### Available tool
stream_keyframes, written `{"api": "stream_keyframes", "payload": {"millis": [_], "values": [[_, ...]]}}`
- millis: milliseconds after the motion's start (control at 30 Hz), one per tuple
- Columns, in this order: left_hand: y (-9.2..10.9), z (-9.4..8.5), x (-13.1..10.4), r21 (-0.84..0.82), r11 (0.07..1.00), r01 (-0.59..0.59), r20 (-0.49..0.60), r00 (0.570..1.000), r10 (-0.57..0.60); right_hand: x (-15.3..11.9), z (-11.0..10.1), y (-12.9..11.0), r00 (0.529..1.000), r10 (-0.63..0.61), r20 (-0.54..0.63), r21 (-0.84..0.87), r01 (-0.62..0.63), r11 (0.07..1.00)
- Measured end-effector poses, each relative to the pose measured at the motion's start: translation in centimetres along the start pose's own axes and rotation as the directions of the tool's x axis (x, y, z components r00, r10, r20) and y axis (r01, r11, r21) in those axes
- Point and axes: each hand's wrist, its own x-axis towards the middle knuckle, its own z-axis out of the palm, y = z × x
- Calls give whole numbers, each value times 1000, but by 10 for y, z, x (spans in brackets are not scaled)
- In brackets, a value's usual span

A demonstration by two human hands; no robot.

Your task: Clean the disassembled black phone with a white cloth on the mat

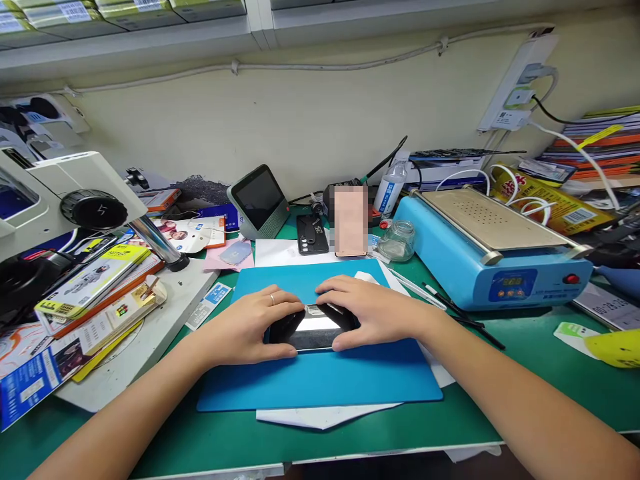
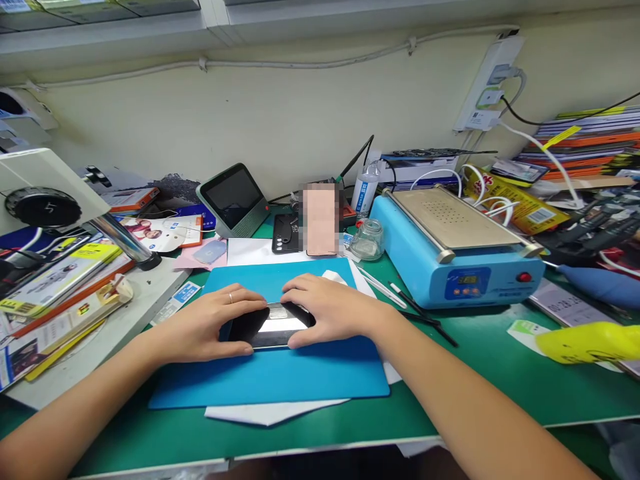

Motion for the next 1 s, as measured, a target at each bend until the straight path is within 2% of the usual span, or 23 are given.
{"api": "stream_keyframes", "payload": {"millis": [200, 300, 433, 533, 633, 733, 833, 1000], "values": [[-2, 3, 2, -37, 999, -7, -22, 1000, 6, -1, -4, 11, 1000, 15, 4, 75, -15, 997], [-2, 4, 2, -40, 999, -7, -24, 1000, 6, 0, -6, 20, 995, 28, -92, 77, -21, 997], [-2, 5, 3, -64, 998, 2, -18, 1000, -3, 1, -12, 30, 959, 78, -274, -12, -85, 996], [-2, 5, 3, -80, 997, 11, -17, 1000, -13, -2, -19, 32, 938, 137, -317, -92, -175, 980], [-2, 6, 4, -86, 996, 12, -19, 1000, -14, -7, -25, 29, 930, 250, -269, -93, -283, 954], [-2, 7, 4, -90, 996, 6, -21, 1000, -8, -11, -25, 25, 936, 323, -139, -75, -335, 939], [-2, 7, 4, -93, 996, -17, -21, 1000, 15, -14, -23, 24, 941, 333, -58, -86, -337, 938], [-2, 7, 4, -98, 995, -35, -31, 999, 32, -14, -21, 27, 947, 317, -56, -69, -320, 945]]}}
